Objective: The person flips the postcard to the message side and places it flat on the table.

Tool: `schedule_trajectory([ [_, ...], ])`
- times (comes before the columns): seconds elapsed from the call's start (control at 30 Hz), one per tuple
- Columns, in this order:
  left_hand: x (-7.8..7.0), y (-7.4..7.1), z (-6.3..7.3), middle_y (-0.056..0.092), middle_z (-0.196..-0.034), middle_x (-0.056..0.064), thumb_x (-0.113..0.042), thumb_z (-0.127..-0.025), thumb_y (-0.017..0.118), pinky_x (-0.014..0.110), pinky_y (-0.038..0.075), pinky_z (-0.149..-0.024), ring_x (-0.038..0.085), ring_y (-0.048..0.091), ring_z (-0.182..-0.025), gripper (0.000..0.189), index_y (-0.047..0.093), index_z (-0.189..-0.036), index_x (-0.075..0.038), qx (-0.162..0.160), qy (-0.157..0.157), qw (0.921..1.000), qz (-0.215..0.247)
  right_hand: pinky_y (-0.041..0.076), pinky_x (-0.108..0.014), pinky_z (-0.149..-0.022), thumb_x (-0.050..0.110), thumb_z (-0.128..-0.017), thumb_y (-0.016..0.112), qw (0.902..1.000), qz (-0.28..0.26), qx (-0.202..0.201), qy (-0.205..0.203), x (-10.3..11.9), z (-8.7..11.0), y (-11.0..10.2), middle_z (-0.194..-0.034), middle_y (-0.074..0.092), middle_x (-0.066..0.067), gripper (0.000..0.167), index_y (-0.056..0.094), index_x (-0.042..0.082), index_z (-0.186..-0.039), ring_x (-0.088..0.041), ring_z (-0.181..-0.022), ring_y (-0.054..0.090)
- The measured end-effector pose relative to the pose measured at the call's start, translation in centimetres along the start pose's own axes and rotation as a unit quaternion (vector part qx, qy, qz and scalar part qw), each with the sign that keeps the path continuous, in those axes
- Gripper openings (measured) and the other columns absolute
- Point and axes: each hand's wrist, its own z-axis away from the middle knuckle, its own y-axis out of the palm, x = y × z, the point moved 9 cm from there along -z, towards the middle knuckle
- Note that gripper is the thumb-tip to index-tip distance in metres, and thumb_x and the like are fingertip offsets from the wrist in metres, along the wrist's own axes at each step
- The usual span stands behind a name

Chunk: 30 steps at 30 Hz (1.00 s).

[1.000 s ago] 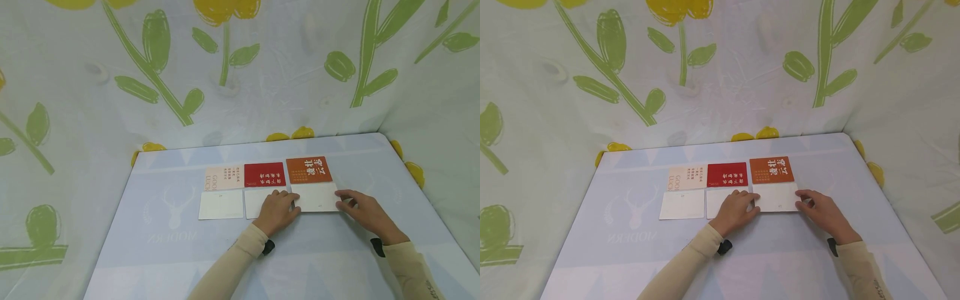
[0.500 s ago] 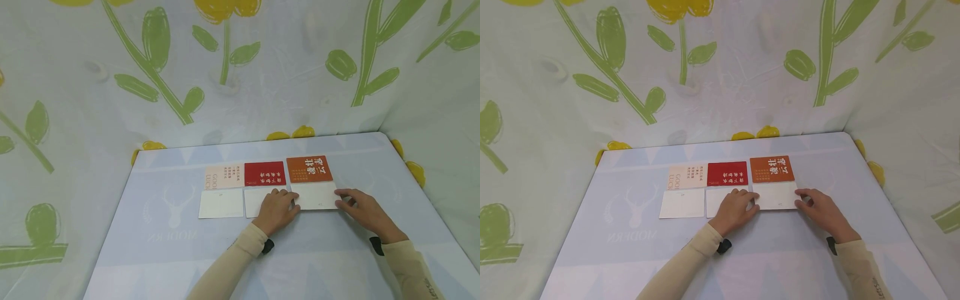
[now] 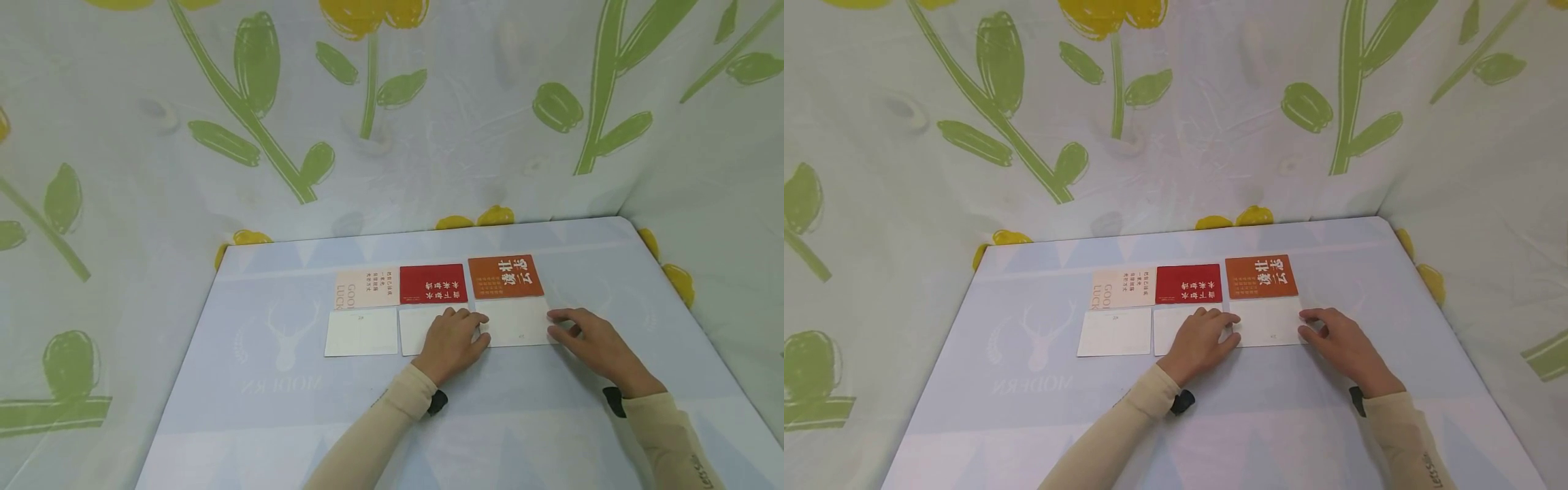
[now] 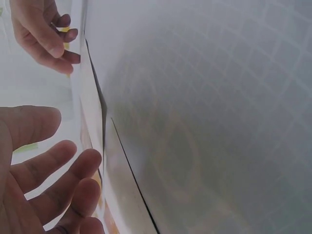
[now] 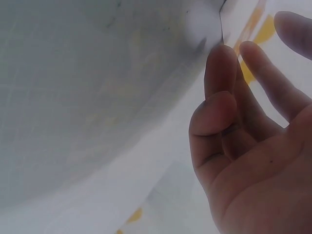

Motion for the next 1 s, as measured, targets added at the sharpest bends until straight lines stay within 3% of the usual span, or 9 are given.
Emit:
schedule_trajectory([
  [0.27,0.2,0.1,0.1,0.074,-0.105,-0.004,-0.031,-0.096,0.067,0.016,0.038,-0.064,0.011,0.055,-0.08,0.027,0.075,-0.119,-0.02,-0.006,0.001,1.0,0.004,0.049,-0.036,-0.069,0.029,-0.1,0.066,1.0,-0.004,0.0,0.002,-0.1,0.0,0.1,-0.122,0.062,-0.019,0.043,0.062,0.001,-0.132,-0.026,-0.093,0.057],
  [0.43,0.4,-0.5,0.6,0.074,-0.107,-0.003,-0.031,-0.096,0.067,0.017,0.04,-0.066,0.012,0.056,-0.082,0.027,0.075,-0.12,-0.02,-0.012,0.001,0.9998,0.018,0.049,-0.035,-0.069,0.028,-0.1,0.066,0.9999,-0.008,-0.013,-0.006,0.1,0.0,-0.2,-0.123,0.063,-0.02,0.042,0.062,0.001,-0.132,-0.026,-0.092,0.057],
  [0.67,2.5,-1.7,2.3,0.072,-0.113,-0.004,-0.031,-0.098,0.064,0.024,0.048,-0.077,0.014,0.058,-0.093,0.031,0.071,-0.126,-0.02,-0.006,-0.042,0.9971,0.064,0.049,-0.036,-0.068,0.025,-0.101,0.064,0.999,0.0,-0.042,-0.013,0.1,0.1,-0.7,-0.118,0.064,-0.018,0.039,0.061,0.002,-0.132,-0.029,-0.093,0.057],
  [0.9,5.3,-4.2,4.9,0.069,-0.12,0.0,-0.032,-0.099,0.061,0.034,0.051,-0.086,0.019,0.061,-0.102,0.039,0.066,-0.134,-0.016,0.019,-0.098,0.9827,0.157,0.05,-0.031,-0.065,0.026,-0.102,0.063,0.9976,-0.007,-0.066,-0.021,0.3,0.3,-1.1,-0.12,0.064,-0.017,0.037,0.061,0.005,-0.132,-0.029,-0.094,0.059],
  [1.0,6.4,-5.7,6.0,0.068,-0.124,0.001,-0.033,-0.099,0.06,0.038,0.051,-0.089,0.022,0.062,-0.106,0.042,0.063,-0.137,-0.016,0.006,-0.121,0.9739,0.192,0.05,-0.028,-0.065,0.024,-0.102,0.063,0.9956,-0.012,-0.086,-0.035,0.7,0.5,-1.4,-0.122,0.065,-0.016,0.034,0.062,0.006,-0.131,-0.028,-0.095,0.061],
])
